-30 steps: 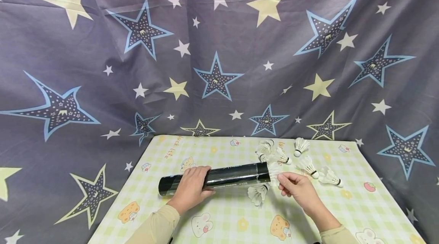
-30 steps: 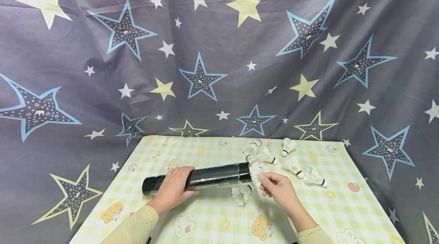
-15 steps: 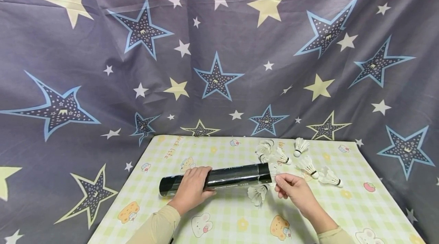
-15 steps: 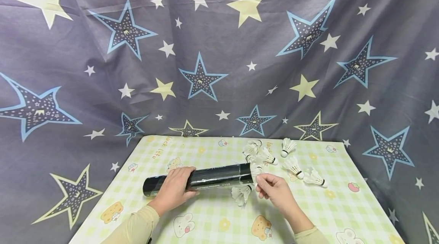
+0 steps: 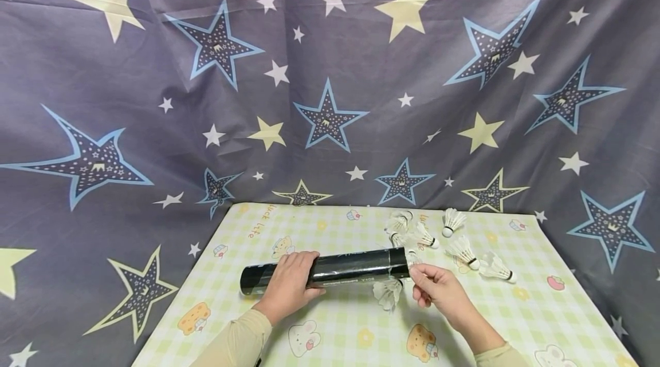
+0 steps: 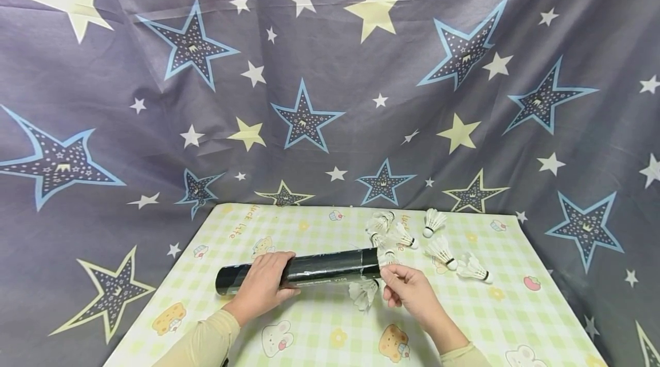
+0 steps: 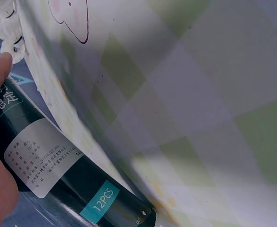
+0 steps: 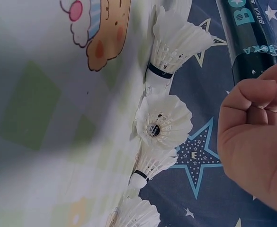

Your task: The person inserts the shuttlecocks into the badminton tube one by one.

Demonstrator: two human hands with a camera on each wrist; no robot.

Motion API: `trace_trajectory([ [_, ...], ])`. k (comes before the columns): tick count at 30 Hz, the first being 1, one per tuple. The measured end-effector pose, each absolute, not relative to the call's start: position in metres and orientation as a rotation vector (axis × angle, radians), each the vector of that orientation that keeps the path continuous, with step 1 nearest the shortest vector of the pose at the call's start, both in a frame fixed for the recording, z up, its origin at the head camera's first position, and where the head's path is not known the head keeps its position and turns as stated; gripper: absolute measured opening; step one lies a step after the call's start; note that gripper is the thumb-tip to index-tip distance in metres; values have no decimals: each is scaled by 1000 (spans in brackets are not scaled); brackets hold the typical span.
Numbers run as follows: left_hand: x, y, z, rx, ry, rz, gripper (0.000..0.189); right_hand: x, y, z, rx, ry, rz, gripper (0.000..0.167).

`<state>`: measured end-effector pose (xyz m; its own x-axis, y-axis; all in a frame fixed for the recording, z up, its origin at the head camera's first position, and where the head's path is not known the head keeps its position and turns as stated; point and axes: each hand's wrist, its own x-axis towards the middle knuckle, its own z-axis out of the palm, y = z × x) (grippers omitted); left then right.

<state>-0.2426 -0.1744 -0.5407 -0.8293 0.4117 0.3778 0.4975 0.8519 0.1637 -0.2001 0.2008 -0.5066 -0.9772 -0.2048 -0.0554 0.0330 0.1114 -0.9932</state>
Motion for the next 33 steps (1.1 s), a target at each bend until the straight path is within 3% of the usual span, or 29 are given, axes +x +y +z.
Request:
trace_trajectory([
  [9, -241, -174, -540, -678, -2701, -377, 85, -198, 199, -507, -189, 2167, -1991, 20],
  [19, -241, -173, -539, -680, -2700, -370, 86, -194, 198, -505, -228, 2143, -1976, 29],
  [24, -240, -171, -538, -686, -2710, -351, 86, -195, 194, -506, -248, 2130, -1967, 20],
  [33, -240, -169, -539, -699, -2693, -336, 86, -195, 190, -509, -276, 2109, -1957, 21],
])
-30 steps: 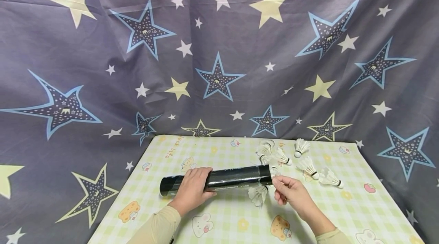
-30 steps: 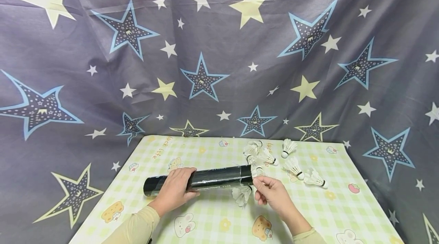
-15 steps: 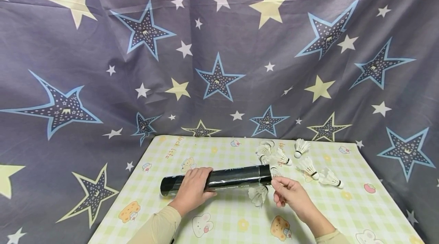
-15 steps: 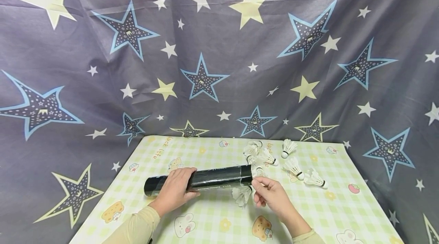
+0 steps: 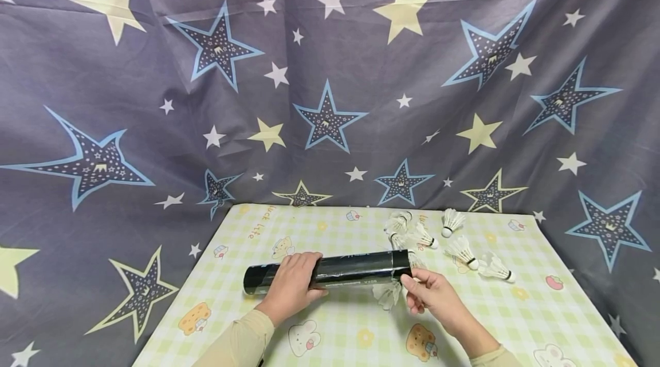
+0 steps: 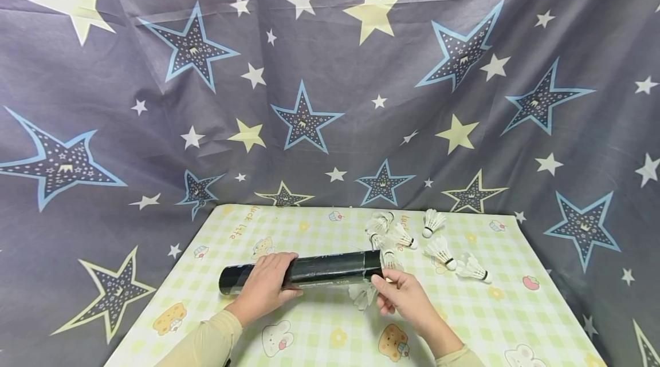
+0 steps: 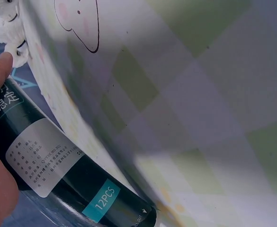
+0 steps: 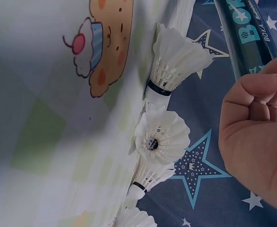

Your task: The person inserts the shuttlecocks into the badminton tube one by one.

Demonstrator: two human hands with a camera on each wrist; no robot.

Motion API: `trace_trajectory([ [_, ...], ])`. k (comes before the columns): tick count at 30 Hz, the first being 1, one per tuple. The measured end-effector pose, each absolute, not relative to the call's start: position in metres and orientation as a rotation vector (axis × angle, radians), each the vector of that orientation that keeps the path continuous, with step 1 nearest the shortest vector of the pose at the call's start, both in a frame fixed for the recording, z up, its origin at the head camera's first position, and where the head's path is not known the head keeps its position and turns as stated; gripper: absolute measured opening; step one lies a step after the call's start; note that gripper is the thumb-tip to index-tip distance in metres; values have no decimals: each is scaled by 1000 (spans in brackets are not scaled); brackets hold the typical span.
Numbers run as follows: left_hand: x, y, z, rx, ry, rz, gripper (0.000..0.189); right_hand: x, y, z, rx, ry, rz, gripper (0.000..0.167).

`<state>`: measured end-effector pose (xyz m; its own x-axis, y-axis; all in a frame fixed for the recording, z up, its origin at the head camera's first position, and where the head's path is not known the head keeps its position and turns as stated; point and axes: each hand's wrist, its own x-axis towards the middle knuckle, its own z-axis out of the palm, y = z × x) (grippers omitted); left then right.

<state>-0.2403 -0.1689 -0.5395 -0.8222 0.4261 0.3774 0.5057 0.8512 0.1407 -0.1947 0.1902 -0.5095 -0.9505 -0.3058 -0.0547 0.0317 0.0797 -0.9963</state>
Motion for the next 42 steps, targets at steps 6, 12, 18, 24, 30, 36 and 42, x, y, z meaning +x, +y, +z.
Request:
trace_trajectory([
  [6, -242, -167, -541, -717, -2671, -321, 87, -194, 187, -509, -257, 2085, -1956, 18],
  [12, -241, -167, -541, -724, -2666, -328, 87, -192, 185, -509, -280, 2056, -1963, 16],
  [18, -241, -167, -541, -721, -2681, -323, 87, -191, 183, -510, -293, 2059, -1968, 19],
  [24, -241, -167, -543, -725, -2656, -312, 87, -191, 184, -512, -300, 2051, -1973, 18],
  [30, -241, -168, -544, -720, -2649, -320, 87, -191, 188, -513, -301, 2060, -1972, 20],
  [36, -240, -170, -543, -704, -2700, -332, 86, -191, 197, -514, -266, 2106, -1943, 31],
  [42, -240, -172, -545, -705, -2682, -332, 86, -189, 208, -516, -204, 2121, -1939, 46],
])
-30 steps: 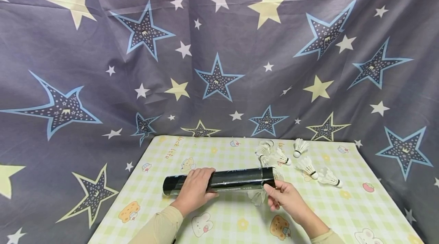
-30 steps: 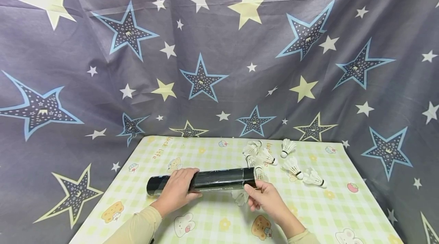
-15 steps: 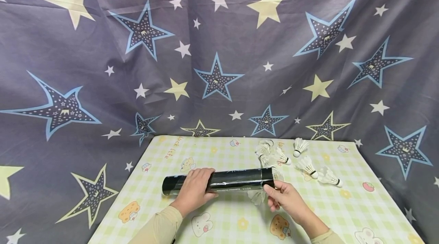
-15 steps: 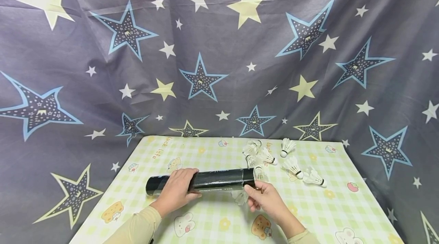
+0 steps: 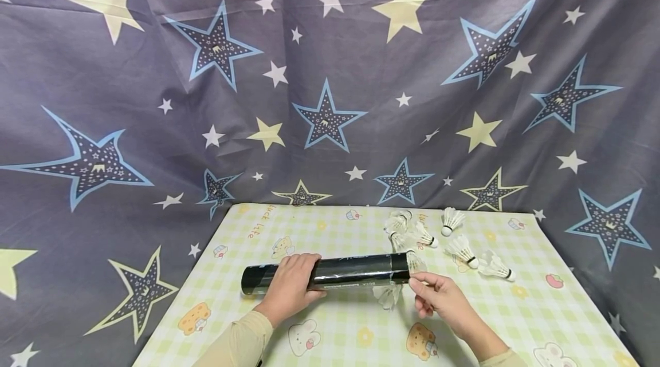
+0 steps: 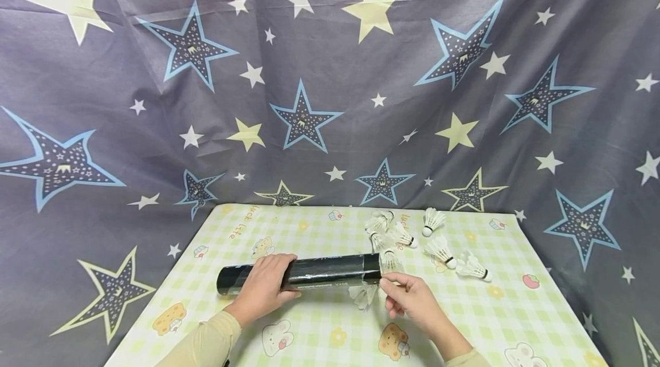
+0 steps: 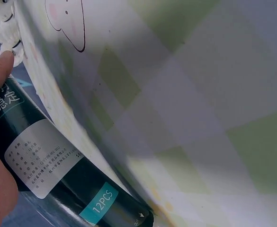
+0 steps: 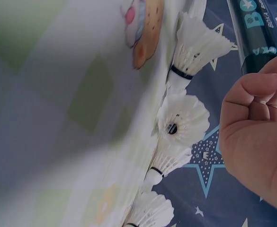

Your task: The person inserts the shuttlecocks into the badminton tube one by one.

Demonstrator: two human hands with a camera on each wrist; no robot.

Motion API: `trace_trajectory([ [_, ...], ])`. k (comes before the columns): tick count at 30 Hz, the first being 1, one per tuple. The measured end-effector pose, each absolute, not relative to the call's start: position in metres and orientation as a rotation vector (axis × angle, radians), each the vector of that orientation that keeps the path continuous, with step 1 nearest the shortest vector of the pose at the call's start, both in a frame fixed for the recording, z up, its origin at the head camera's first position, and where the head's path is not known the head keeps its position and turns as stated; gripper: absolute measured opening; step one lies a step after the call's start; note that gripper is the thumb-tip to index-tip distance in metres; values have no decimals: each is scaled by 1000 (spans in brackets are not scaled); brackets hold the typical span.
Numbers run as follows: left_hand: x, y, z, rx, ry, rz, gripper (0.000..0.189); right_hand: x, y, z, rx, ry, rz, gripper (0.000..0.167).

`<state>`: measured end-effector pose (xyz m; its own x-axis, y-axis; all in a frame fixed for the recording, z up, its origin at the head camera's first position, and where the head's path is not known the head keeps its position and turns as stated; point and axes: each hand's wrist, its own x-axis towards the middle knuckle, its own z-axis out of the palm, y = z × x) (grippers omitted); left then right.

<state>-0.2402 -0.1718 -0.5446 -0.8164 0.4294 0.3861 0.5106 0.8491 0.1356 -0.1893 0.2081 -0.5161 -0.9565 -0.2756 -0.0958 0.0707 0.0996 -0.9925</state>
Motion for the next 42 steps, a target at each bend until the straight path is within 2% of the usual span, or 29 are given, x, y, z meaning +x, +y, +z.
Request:
trace_trajectory([
  [7, -240, -173, -546, -711, -2643, -316, 86, -188, 225, -518, -170, 2139, -1937, 43],
  [15, -239, -174, -544, -699, -2696, -330, 87, -188, 254, -520, -96, 2256, -1907, 23],
  [23, -238, -174, -543, -701, -2705, -329, 88, -191, 282, -517, 64, 2366, -1877, 30],
  [28, -239, -174, -543, -703, -2695, -318, 88, -195, 304, -515, 116, 2421, -1907, 15],
  [37, -240, -174, -546, -696, -2692, -316, 87, -204, 353, -514, 268, 2475, -1933, 22],
  [42, -240, -175, -547, -707, -2683, -317, 88, -207, 370, -519, 333, 2495, -1901, 12],
])
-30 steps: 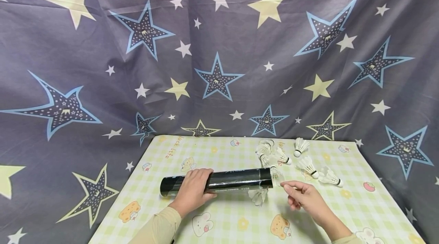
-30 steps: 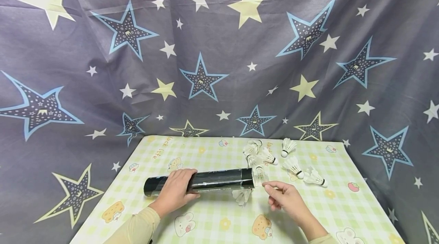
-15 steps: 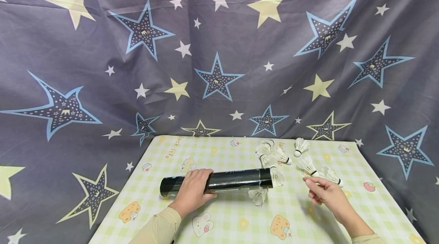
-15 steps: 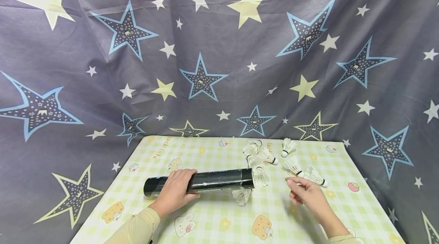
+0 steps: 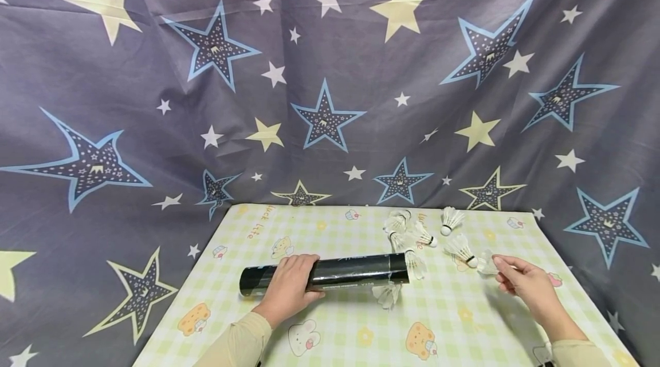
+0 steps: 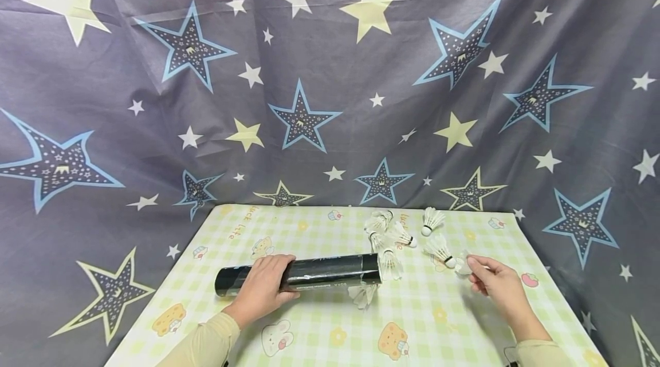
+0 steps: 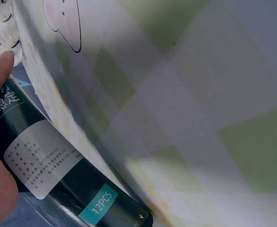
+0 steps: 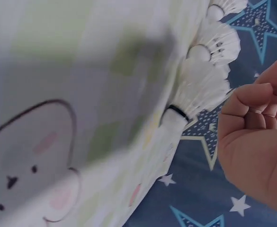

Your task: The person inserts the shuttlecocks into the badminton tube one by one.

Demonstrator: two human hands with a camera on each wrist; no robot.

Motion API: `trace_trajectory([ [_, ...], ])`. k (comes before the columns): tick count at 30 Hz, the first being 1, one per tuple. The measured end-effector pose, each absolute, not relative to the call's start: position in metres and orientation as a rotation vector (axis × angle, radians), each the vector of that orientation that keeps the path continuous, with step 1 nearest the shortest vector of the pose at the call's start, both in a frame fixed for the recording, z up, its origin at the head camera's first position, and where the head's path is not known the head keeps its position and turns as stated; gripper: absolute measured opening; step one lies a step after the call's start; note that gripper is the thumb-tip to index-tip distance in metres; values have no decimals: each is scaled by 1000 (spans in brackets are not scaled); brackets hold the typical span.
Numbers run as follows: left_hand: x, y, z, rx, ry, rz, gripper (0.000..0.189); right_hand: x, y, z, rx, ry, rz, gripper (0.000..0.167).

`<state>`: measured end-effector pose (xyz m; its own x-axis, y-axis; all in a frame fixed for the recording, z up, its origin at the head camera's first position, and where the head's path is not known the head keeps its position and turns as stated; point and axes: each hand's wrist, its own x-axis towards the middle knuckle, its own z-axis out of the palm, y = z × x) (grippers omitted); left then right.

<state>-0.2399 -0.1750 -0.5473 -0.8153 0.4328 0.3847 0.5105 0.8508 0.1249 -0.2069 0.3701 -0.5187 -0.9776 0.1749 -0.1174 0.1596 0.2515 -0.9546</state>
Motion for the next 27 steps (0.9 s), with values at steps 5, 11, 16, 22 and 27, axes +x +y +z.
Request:
trace_trajectory([
  [5, -240, -175, -548, -713, -2682, -301, 88, -211, 378, -529, -409, -2551, 1818, 32],
  [11, -239, -174, -545, -712, -2694, -318, 87, -216, 383, -539, -482, -2616, 1751, 63],
  [16, -238, -174, -543, -714, -2704, -335, 87, -217, 384, -540, -455, -2631, 1634, 62],
  [22, -238, -174, -543, -705, -2719, -329, 86, -218, 373, -529, -139, -2816, 945, 47],
  [27, -238, -173, -543, -702, -2731, -318, 85, -224, 368, -525, 48, -2890, 603, 40],
])
